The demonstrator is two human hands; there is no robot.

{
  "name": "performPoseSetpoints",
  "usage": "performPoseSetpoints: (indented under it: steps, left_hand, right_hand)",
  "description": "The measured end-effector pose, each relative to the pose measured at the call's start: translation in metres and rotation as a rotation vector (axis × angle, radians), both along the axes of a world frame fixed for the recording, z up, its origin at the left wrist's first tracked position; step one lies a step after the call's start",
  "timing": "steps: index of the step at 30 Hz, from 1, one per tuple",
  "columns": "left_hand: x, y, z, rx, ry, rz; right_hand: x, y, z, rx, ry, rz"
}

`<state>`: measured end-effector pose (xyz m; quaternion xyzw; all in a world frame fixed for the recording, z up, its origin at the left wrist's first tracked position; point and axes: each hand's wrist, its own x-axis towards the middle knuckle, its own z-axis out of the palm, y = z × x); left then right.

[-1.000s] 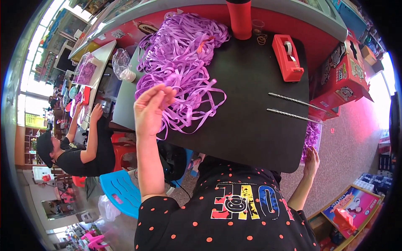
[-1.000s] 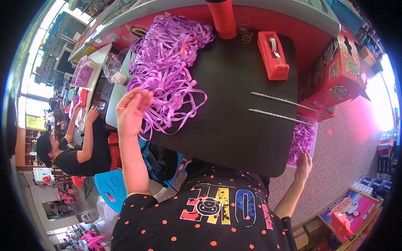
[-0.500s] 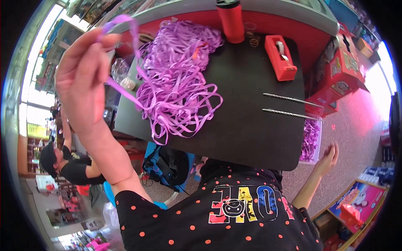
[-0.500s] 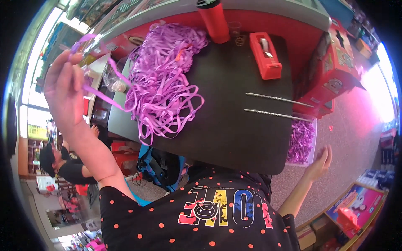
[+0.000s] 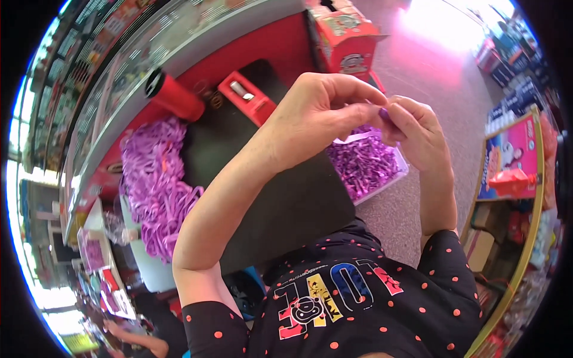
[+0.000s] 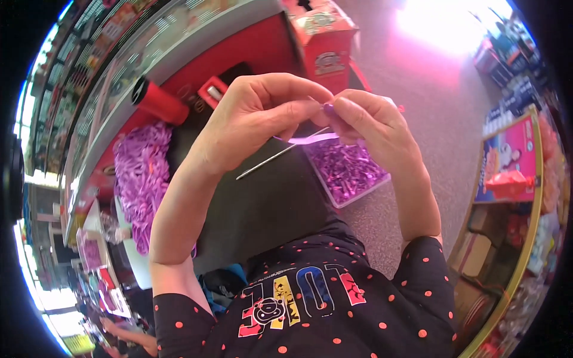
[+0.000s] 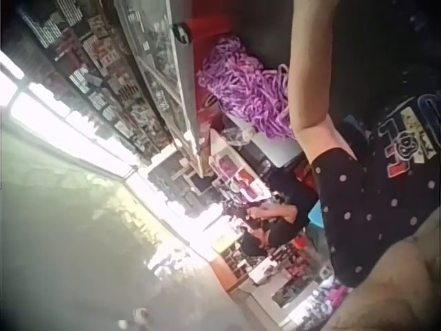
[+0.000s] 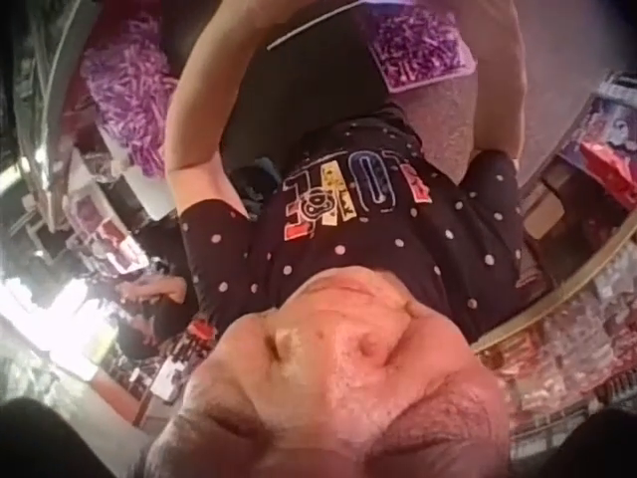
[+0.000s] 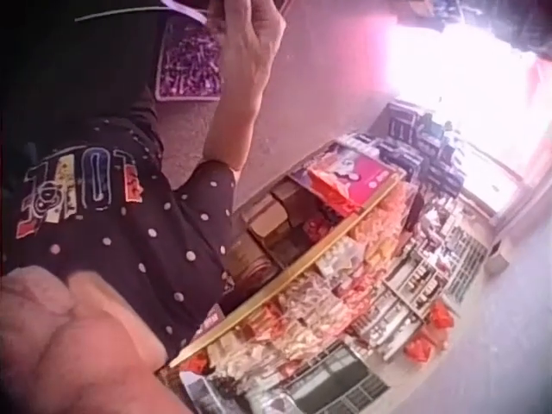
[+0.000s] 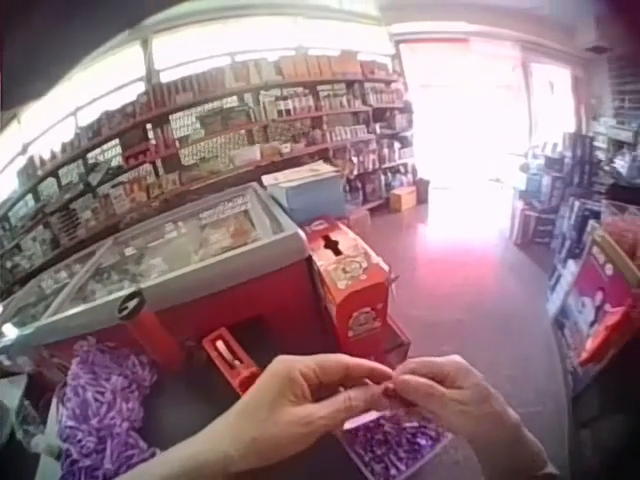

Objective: The person is wrapping and tying purple ribbon around two parallel metal rods to create decorative bows.

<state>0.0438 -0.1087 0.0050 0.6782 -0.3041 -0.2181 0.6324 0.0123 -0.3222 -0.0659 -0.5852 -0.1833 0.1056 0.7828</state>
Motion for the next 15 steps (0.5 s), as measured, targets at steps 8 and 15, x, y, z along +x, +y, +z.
performPoseSetpoints:
  steps: [8, 15]
  left_hand:
    - [0.065, -0.042, -0.083, 0.180, 0.022, -0.150]
    - [0.120, -0.057, -0.120, 0.369, -0.308, -0.154]
  right_hand:
    - [-0.002, -0.038, -0.031, -0.548, -0.024, -0.385]
    - [0.040, -0.034, -0.103, -0.442, 0.101, -0.446]
